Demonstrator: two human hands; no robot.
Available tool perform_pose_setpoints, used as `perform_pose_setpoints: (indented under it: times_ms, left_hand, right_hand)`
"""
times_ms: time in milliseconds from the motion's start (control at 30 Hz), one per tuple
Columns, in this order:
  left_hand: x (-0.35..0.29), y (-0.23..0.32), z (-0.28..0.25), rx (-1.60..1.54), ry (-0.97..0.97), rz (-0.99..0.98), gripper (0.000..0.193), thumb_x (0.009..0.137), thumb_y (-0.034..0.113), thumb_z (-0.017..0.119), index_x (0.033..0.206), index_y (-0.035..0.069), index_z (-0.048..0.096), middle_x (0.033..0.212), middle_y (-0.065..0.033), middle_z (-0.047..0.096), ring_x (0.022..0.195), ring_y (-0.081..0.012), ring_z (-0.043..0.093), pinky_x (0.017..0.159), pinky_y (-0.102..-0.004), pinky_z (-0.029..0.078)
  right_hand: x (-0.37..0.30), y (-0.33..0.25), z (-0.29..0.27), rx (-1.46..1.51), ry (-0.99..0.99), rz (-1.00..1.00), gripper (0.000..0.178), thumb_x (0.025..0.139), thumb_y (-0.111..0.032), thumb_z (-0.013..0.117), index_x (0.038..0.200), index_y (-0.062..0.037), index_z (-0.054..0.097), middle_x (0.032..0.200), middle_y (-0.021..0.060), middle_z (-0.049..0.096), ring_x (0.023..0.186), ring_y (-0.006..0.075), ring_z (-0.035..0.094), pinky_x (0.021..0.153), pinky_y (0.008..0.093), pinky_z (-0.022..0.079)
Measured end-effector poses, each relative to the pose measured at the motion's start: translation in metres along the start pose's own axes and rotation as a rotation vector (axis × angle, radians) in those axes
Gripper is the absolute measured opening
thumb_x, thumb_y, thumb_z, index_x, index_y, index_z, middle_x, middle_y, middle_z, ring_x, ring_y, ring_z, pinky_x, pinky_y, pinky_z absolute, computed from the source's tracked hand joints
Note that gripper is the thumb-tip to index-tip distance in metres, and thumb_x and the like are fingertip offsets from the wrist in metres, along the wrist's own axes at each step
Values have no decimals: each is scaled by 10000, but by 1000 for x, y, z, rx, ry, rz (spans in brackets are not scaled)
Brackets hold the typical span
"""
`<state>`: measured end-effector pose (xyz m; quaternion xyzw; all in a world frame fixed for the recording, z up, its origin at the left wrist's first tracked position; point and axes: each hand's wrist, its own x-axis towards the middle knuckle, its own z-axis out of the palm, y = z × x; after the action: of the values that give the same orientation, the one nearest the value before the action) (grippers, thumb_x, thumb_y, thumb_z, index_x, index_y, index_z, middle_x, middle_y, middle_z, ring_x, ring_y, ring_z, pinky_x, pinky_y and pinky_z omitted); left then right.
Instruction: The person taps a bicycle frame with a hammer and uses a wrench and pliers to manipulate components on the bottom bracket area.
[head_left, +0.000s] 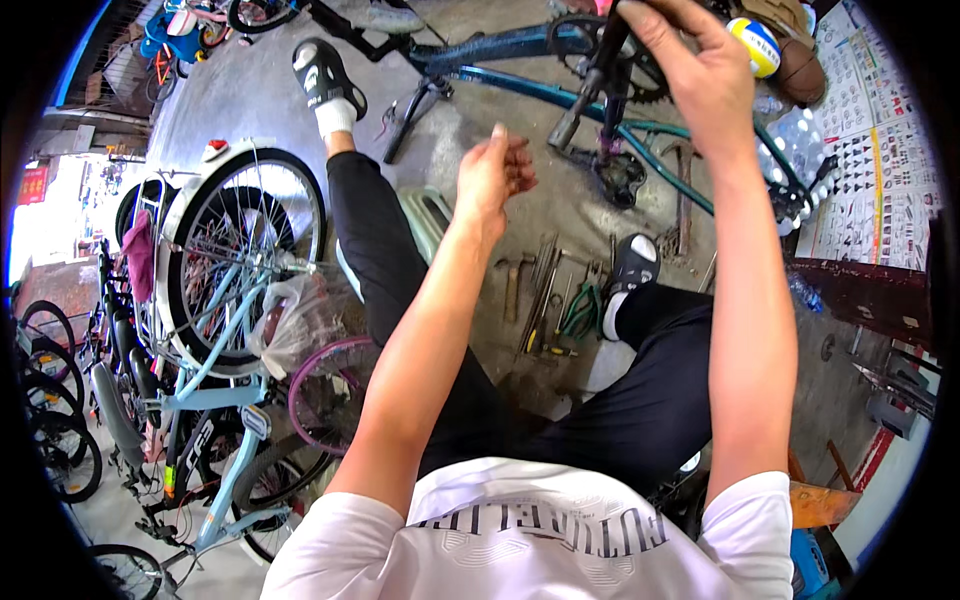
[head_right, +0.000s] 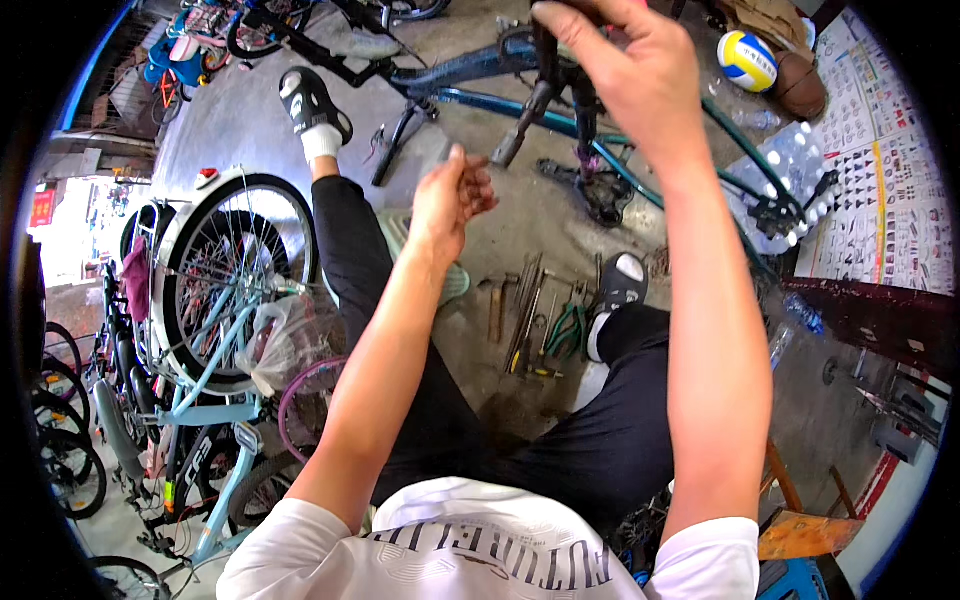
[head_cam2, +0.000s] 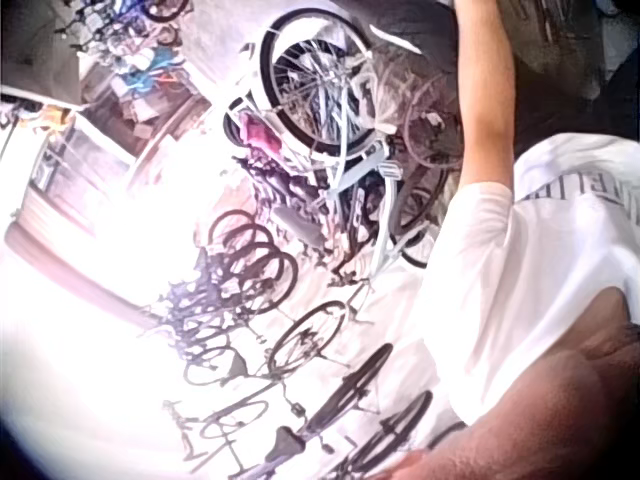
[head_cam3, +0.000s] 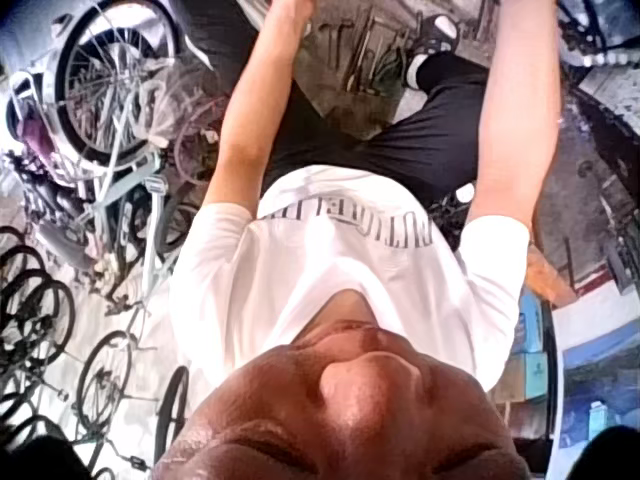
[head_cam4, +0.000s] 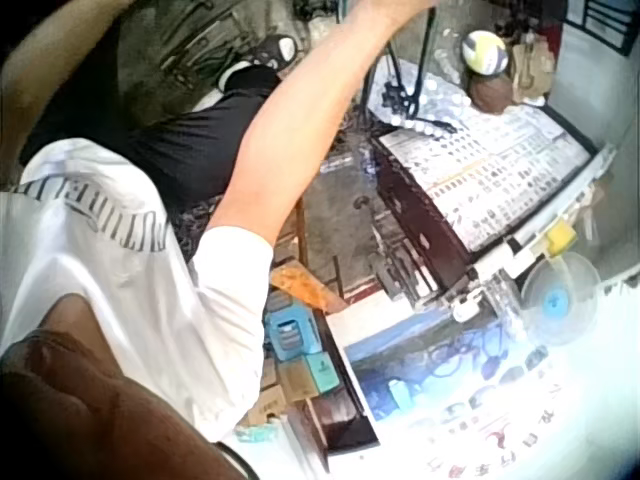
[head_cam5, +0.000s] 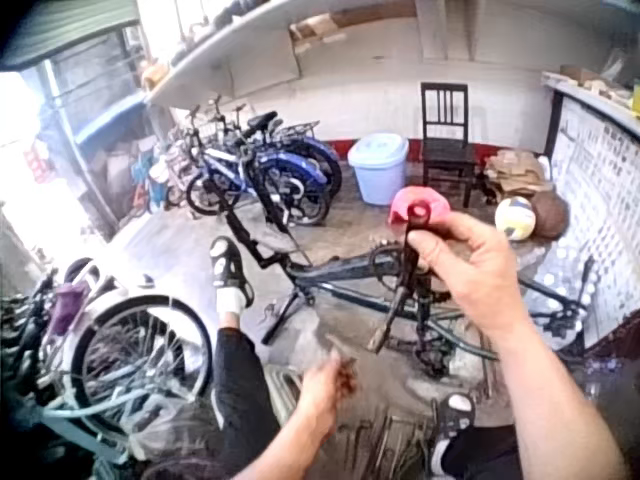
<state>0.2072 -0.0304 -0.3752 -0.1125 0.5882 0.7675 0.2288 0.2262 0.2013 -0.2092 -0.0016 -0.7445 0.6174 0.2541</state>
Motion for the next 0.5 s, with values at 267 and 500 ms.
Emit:
perform_pose_setpoints:
  times_ms: [267,500]
  left_hand:
    - [-119,-269,-106,104,93,-707,276,1065,285,563,1046,23,644,842,-56,675,721,-180,654,687,-367,567]
    - [-122,-290,-113,877,-58,-667,382,1051,311,568,1194,-27,675,933,-99,732,774,-222,682,751,-433,528]
  right_hand:
    - [-17,15,-16,59,-1,-100,93,961,-100,699,1031,-46,671,948,-41,664,854,48,604,771,215,480]
    - [-36,13,-41,-24,8,-114,156,969,-187,711,980,-32,727,922,-4,692,853,73,608,814,240,472]
